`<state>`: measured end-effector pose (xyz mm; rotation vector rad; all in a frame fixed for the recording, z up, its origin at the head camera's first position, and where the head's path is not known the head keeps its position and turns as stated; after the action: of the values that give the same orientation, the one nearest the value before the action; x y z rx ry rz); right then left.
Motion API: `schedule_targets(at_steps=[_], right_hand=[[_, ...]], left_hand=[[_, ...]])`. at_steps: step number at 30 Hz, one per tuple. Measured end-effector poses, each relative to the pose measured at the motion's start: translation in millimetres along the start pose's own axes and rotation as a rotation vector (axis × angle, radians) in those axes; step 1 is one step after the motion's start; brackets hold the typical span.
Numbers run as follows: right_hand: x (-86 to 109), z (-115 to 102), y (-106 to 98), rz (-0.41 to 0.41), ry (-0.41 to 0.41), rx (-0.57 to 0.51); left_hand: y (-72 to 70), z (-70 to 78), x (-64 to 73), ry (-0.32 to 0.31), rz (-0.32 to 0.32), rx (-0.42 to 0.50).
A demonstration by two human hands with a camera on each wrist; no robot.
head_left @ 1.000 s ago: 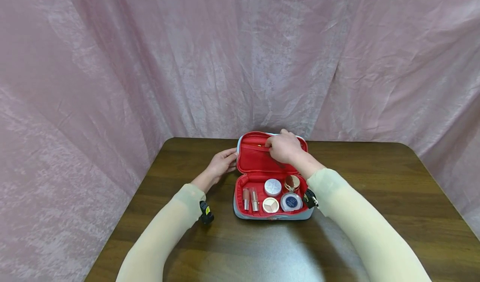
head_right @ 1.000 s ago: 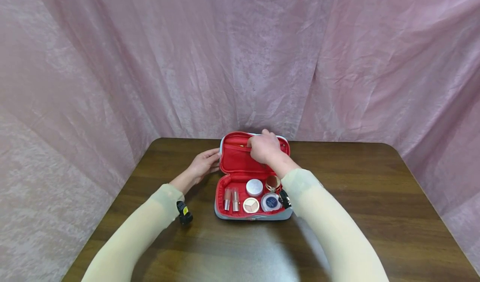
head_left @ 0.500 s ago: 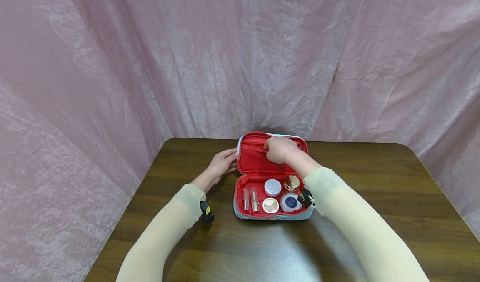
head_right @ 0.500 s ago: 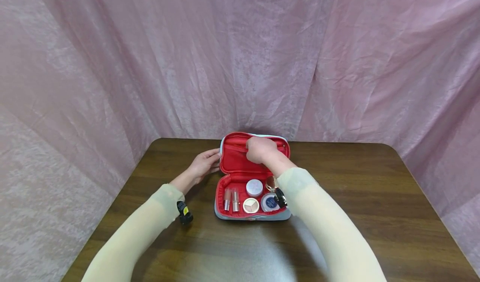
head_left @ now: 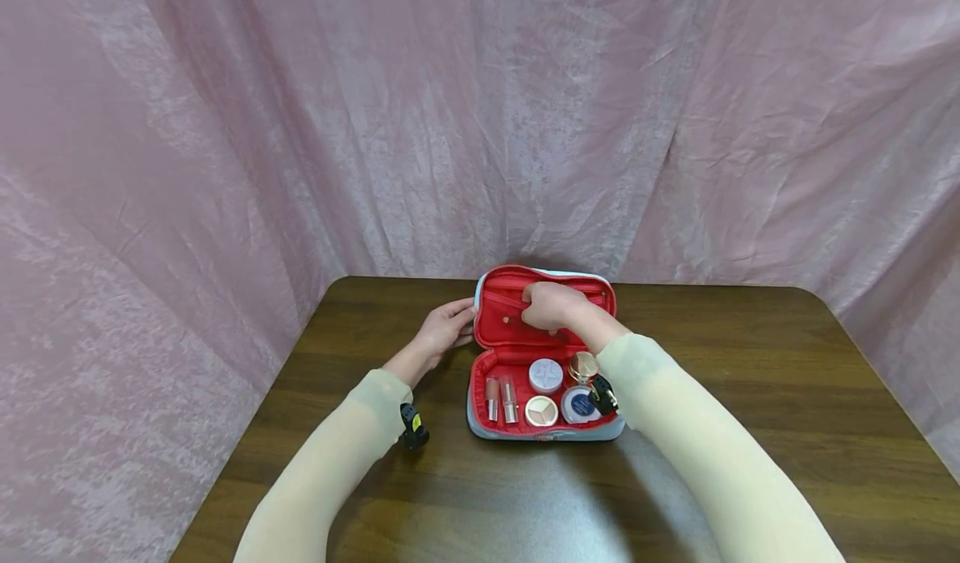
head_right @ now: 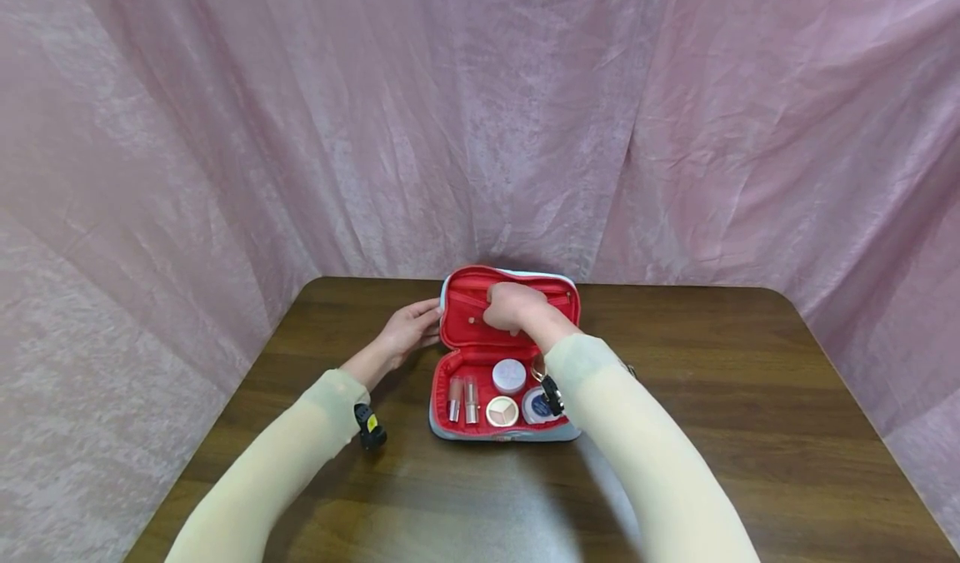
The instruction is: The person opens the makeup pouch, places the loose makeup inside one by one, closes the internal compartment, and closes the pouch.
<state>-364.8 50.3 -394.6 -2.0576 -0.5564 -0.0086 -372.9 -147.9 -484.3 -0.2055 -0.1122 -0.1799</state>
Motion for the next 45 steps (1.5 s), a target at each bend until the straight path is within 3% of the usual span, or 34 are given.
schedule_targets(at_steps=[10,20,26,37,45], right_hand=[[8.1,0,-18,0.072,-0.099,0.027],[27.5,6,-38,0.097,-0.192,-0.02],[44.2,16,-59,0.127,-0.191,-0.06],[85.7,62,-90,0.254,-0.142,0.082],[111.0,106,-94,0.257,-0.079,0.172]], left_hand=[[-0.2,-1.0,-0.6,0.011,-0.012,0.018],[0.7,-1.7,-0.4,-0.001,-0.01,0.012],[-0.1,-3.2,-1.6,-0.002,0.005,0.004],[3.1,-4.4,-4.1,0.006,-0.008,0.005],[0.4,-3.5,-4.2,0.007,-0.015,0.006]])
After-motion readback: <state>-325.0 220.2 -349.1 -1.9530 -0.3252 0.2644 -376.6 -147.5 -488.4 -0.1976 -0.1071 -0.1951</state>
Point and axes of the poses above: each hand's wrist, its own x-axis away from the middle knuckle, its own y-axis out of the palm, z = x × y, the point moved 6 cm from there along -x, towards the middle knuckle, and after that the axes turned 10 degrees about -x, right-handed, at the moved point
